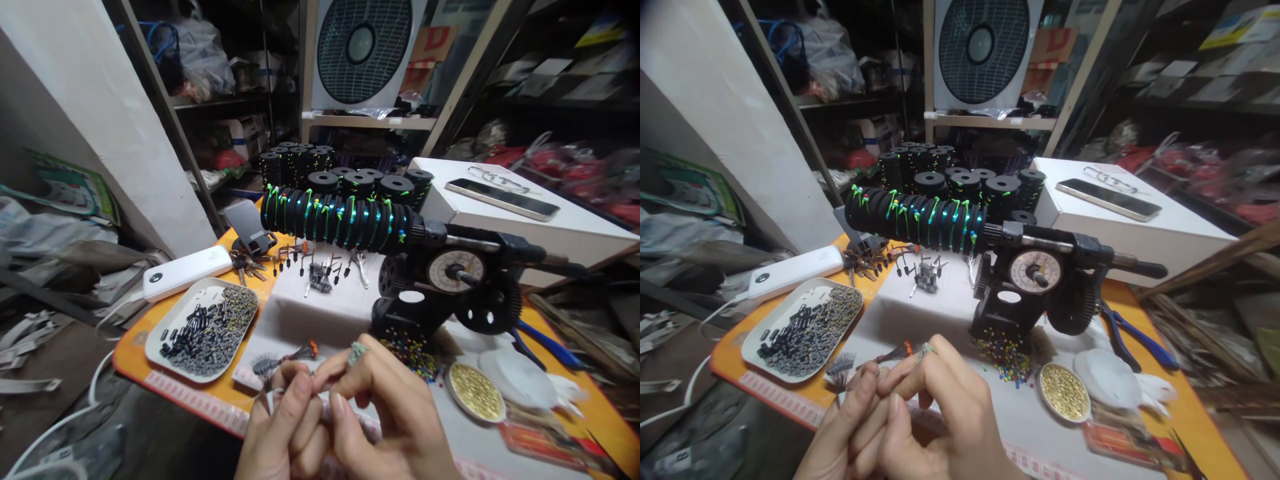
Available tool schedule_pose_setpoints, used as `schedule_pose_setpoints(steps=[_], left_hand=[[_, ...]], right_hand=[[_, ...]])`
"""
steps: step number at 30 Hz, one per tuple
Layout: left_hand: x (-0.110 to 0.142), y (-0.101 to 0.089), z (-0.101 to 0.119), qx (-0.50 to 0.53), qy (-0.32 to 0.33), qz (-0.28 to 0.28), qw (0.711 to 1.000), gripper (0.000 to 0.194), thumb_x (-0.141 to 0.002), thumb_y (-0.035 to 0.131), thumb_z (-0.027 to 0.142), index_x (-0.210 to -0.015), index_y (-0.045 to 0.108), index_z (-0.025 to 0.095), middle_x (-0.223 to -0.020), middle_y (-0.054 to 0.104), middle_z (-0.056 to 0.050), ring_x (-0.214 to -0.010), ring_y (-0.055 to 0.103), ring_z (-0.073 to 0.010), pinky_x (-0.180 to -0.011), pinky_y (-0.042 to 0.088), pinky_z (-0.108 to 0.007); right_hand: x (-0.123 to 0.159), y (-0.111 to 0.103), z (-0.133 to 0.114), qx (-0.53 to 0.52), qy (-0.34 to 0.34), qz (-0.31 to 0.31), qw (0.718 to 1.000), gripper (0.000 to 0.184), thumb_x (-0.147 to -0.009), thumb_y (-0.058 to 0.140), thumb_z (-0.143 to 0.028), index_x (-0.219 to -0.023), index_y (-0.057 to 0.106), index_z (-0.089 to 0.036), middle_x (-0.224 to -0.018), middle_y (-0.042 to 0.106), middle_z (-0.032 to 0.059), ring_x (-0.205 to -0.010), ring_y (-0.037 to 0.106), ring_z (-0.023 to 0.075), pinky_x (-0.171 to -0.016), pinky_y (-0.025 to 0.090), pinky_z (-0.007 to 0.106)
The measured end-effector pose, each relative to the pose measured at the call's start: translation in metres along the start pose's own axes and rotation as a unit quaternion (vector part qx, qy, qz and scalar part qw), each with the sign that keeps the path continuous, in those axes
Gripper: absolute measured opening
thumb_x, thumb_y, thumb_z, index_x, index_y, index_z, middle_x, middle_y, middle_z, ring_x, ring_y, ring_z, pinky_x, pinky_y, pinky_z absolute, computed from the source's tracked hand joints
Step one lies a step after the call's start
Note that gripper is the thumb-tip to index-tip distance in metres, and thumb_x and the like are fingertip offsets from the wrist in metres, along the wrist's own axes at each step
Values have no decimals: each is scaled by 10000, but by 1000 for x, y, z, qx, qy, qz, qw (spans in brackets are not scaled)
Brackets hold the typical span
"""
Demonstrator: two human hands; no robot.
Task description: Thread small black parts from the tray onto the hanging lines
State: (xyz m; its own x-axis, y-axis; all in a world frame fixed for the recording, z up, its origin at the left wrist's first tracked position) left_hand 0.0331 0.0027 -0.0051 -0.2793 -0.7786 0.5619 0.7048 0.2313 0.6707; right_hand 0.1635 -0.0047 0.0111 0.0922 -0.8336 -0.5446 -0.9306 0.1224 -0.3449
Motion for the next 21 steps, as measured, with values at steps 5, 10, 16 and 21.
schedule_pose_setpoints(steps=[5,10,16,21], left_hand=[[0,0,-1,1,5,-14,1000,428,-559,947,425,-759,652,188,-375,287,162,-376,78,1,-347,174,-112],[0,2,-1,12,18,-31,999,400,-563,952,393,-701,631,197,-398,198,172,-392,48,-5,-357,144,-121],[0,2,-2,19,13,-29,999,422,-584,942,397,-664,576,203,-395,203,169,-389,44,-5,-355,126,-126],[0,1,-2,17,10,-15,1000,413,-565,949,405,-727,630,198,-392,226,170,-389,66,-6,-361,147,-127]], right_hand=[[0,0,1,-8,2,-2,1000,203,-827,532,-20,-840,525,-223,-891,670,1,-752,598,127,-643,506,267],[0,0,1,-12,12,0,1000,203,-835,527,-24,-846,533,-226,-875,657,-2,-742,594,127,-631,511,264],[2,-1,0,-8,6,-6,1000,209,-833,527,-21,-849,524,-229,-896,668,3,-745,595,130,-642,512,271],[0,-1,0,-4,9,0,1000,200,-835,527,-30,-846,524,-230,-898,665,-3,-739,591,122,-640,506,263]])
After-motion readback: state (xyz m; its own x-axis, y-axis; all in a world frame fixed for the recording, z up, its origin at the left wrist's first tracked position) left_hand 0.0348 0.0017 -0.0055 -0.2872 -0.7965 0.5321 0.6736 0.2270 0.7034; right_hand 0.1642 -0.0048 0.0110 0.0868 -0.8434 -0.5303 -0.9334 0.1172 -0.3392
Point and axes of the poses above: each hand's wrist, its own x-axis away from the middle knuckle, its own y-axis out of the palm, z = x × y, the point moved 1 cm from there along -x, towards the middle knuckle
